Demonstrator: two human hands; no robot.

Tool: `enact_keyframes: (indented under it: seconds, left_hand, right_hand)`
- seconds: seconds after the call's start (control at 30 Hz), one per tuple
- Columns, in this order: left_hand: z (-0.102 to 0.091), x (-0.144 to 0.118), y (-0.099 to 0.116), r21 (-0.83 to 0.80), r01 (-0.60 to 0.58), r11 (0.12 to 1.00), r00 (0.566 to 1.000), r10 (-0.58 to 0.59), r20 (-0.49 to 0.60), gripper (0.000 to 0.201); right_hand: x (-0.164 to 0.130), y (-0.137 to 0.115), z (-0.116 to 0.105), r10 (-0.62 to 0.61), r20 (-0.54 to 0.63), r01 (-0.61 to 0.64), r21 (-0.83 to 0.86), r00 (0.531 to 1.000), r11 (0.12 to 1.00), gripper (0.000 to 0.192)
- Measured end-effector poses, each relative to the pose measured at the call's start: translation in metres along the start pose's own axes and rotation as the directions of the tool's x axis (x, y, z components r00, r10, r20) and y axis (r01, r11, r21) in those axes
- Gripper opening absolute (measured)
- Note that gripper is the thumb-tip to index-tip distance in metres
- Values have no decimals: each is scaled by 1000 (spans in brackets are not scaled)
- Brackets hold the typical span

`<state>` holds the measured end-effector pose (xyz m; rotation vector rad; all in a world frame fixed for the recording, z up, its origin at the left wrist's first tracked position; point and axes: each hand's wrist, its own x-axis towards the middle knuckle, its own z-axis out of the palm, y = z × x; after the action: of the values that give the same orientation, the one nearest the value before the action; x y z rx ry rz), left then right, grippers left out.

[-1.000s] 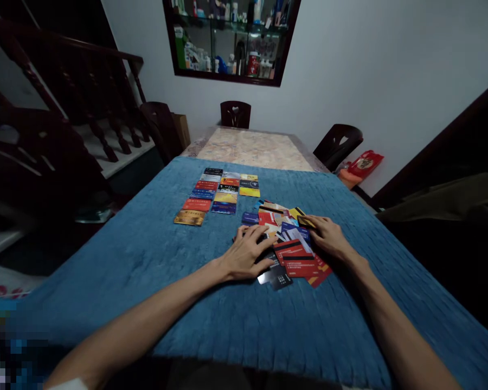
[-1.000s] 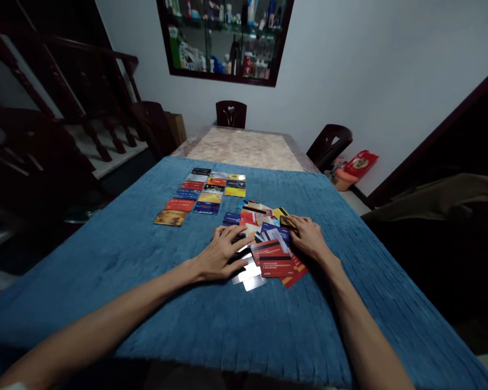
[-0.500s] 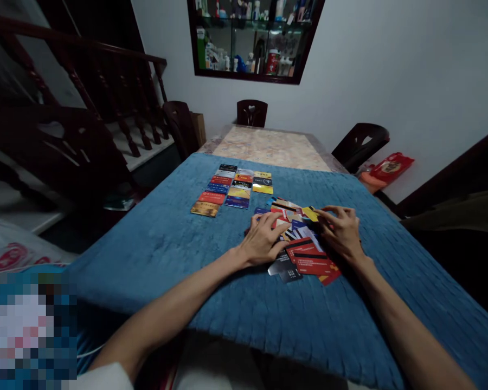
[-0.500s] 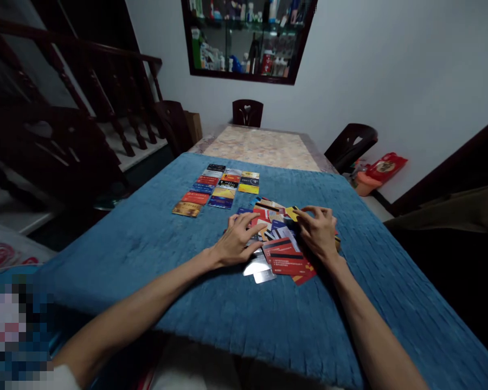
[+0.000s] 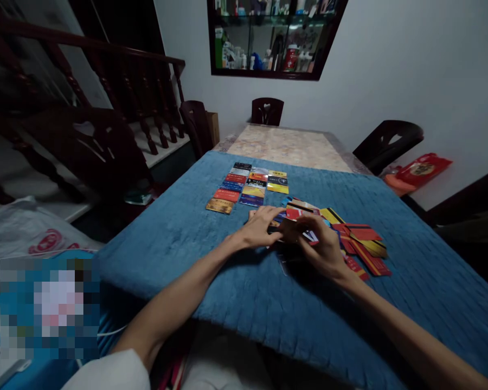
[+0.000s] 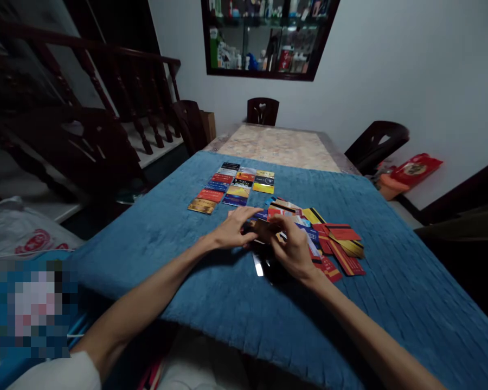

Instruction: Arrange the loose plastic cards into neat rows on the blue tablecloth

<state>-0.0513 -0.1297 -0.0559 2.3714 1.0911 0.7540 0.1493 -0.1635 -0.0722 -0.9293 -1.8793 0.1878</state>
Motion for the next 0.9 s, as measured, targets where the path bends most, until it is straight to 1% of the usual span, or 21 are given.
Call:
enact_keyframes:
  seconds: [0.07,0.13,0.2,0.27,0.37,0.5,0.6,0.67,0.8,0.9]
  left_hand:
    - [-9,0,-7,-83,9,997,998,-4,70,66]
    - [-16,-1,-15,-181,5,984,991,20,134,70]
    - [-22,-1,-23,-272,17,962,980,38,196,70]
    - [-25,-2,-29,-337,41,941,972,41,233,67]
    - [-28,-2,-33,-385,61,921,970,35,239,57]
    - [-30,-1,-34,-401,84,912,967,23,254,43]
    - [-31,-1,-33,-377,111,919,970,-18,242,40]
    - [-33,0,-33,-364,114,925,973,-31,227,37]
    - [-36,1,-34,-357,109,928,983,-48,175,38]
    - [-38,1,-32,-351,101,931,984,-42,172,38]
  right_hand:
    - [4,-6,12,12,-14,-11,49,1000,999,32]
    - [8,-8,22,40,-37,-38,71,998,997,38]
    - [10,-8,29,89,-59,-83,96,994,992,44]
    - [11,-7,34,140,-77,-129,138,987,982,48]
    - [10,-4,37,183,-99,-162,192,978,968,45]
    - [7,-4,37,251,-104,-219,248,962,944,33]
    - [4,-4,38,324,-93,-283,308,941,909,27]
    - [3,-3,38,351,-83,-307,328,933,893,23]
    - [1,-2,36,349,-59,-313,324,935,893,17]
    - [0,-2,35,349,-71,-315,292,935,903,17]
